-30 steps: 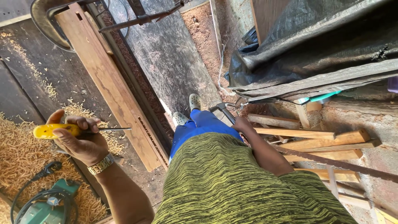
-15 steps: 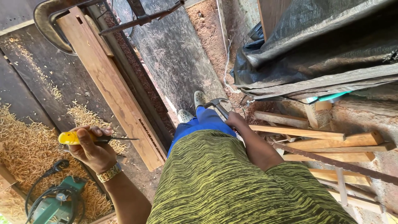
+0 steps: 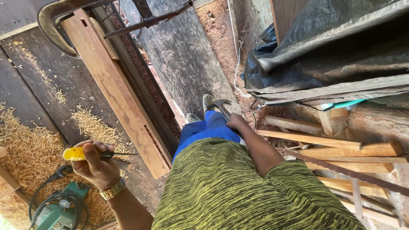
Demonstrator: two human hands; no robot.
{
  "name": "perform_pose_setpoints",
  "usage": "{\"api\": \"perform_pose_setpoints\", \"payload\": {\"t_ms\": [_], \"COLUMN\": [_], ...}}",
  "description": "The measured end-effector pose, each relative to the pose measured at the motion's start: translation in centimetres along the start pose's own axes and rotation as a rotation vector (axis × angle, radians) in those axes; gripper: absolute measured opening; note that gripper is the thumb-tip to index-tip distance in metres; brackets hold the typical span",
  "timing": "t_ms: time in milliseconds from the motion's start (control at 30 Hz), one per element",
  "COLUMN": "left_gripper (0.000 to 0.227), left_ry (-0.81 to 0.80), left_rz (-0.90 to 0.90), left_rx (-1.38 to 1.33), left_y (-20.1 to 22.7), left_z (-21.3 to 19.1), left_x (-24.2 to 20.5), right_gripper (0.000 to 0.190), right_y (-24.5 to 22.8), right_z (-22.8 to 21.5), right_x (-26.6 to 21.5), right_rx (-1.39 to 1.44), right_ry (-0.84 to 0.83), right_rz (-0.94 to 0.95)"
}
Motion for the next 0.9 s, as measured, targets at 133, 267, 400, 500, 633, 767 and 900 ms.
{"api": "perform_pose_setpoints", "payload": {"t_ms": [133,267,400,500,633,767,900], "left_gripper": [0.021,0.021,0.021,0.021,0.022,0.021,0.020], "left_ry": [0.022,0.024,0.003,-0.004,-0.003,-0.008,-0.014], "left_rz": [-0.003,0.005,0.002,-0.013,-0.021,-0.009,-0.009], "left_rx": [0.002,0.024,0.034,0.039,0.057,0.080,0.077], "left_y": [-0.2,-0.3,-0.5,-0.6,-1.1,-1.0,-0.5], "left_z": [-0.3,0.0,0.5,0.8,0.2,0.7,1.6], "left_x": [-0.1,0.2,0.3,0.3,0.4,0.5,0.7], "right_gripper": [0.032,0.027,0.026,0.024,0.023,0.023,0.026], "right_y": [-1.2,-2.2,-1.5,-1.4,-1.7,-1.7,-2.0], "right_z": [-1.5,-2.5,-2.1,-2.1,-2.5,-2.4,-2.2], "right_x": [-1.4,-2.3,-1.9,-2.0,-2.6,-2.2,-1.8], "right_rx": [-0.036,-0.031,-0.014,0.002,0.008,-0.001,0.007], "right_ry": [-0.006,-0.052,-0.054,-0.052,-0.056,-0.059,-0.059], "right_rz": [-0.007,0.046,0.058,0.069,0.079,0.077,0.066]}}
Point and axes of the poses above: each hand's wrist, its own x-axis towards the middle knuckle, its own z-axis out of the palm, y = z × x, the point moved 1 cm from there along x, towards the middle knuckle, and after that the axes turned 11 degrees about y, right-handed, at the moved point
